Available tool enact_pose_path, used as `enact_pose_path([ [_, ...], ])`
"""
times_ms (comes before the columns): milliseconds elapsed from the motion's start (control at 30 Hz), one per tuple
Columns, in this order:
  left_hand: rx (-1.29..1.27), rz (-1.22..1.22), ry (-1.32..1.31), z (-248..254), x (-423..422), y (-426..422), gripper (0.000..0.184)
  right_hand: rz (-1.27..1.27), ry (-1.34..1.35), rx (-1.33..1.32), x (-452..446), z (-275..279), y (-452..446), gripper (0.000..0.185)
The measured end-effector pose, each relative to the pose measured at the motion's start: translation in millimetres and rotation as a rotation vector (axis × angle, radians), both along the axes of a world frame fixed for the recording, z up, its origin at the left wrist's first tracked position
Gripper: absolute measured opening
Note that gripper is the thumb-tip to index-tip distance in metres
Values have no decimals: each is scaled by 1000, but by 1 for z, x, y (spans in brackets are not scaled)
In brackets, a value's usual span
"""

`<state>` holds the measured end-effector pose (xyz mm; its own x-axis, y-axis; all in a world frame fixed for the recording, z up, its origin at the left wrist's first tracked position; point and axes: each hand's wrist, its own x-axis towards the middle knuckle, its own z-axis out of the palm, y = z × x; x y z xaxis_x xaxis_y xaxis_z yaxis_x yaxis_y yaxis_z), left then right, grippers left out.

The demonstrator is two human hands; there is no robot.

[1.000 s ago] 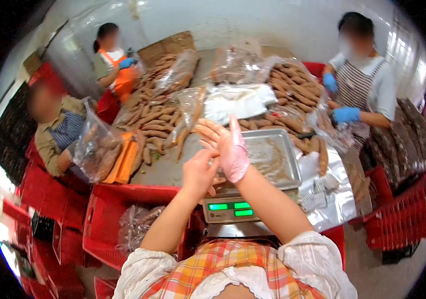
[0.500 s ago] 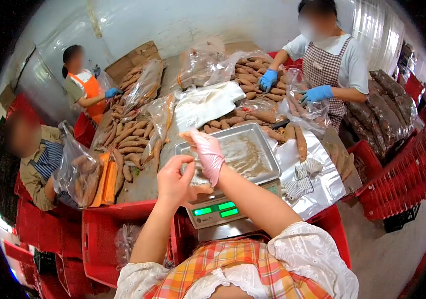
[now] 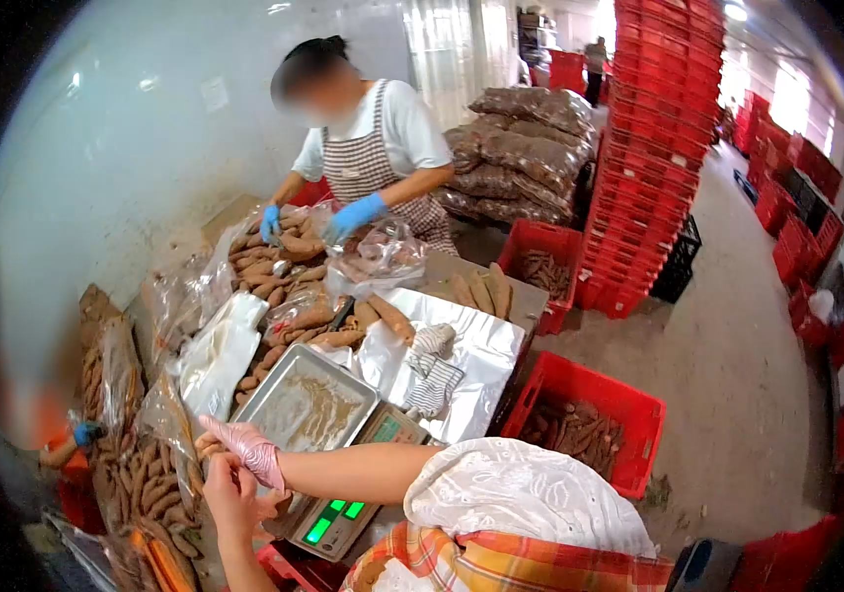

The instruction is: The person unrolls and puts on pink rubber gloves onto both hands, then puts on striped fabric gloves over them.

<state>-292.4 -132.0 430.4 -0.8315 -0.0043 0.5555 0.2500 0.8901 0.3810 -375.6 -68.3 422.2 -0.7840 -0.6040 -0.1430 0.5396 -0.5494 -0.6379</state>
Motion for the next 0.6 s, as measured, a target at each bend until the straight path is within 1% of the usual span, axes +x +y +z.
enact_pose_path([
  [33, 147, -9, -116, -7, 2, -3, 10, 19, -15, -28, -2, -4, 0, 40],
  [67, 294, -7, -229, -9, 2, -5, 8, 10, -14, -39, -5, -8, 0, 40],
  [100, 317, -30, -256, 6, 7, 5, 6, 53, 204, 77, -11, -16, 0, 36],
  [133, 308, -33, -254, 10, 7, 6, 6, 95, 422, 197, -17, -24, -1, 32],
  [167, 245, 12, -251, 11, 7, 6, 6, 90, 421, 192, -23, -27, 1, 32],
  [200, 183, 56, -251, 14, 8, 8, 5, 13, 705, 480, -28, -31, 3, 25],
  [233, 88, 107, -187, 19, 9, 12, 8, -68, 984, 774, -34, -35, 6, 19],
  [267, 88, 103, -191, 19, 6, 12, 8, -150, 1258, 1075, -38, -36, 10, 14],
  [300, -30, 140, -52, 18, 1, 11, 10, 125, 1332, 1195, -40, -30, 15, 22],
  [333, -147, 176, 91, 17, -4, 11, 12, 123, 1331, 1197, -42, -44, 11, 22],
  [367, -171, 172, 27, 19, -6, 14, 15, 61, 1509, 1194, -44, -68, 3, 32],
  [400, -170, 174, 31, 15, -10, 12, 15, -3, 1690, 1183, -42, -75, 0, 43],
  [433, -250, 155, -120, 9, -16, 8, 15, 103, 1866, 1257, -41, -83, -3, 66],
  [467, -330, 136, -274, 2, -21, 5, 14, 104, 1871, 1253, -45, -107, -15, 66],
  [500, -374, 173, -260, -5, -24, 4, 12, 71, 1717, 1122, -55, -149, -36, 70],
  [600, -411, 177, -247, -5, -25, 9, 11, 96, 930, 214, -35, -125, -23, 72],
])
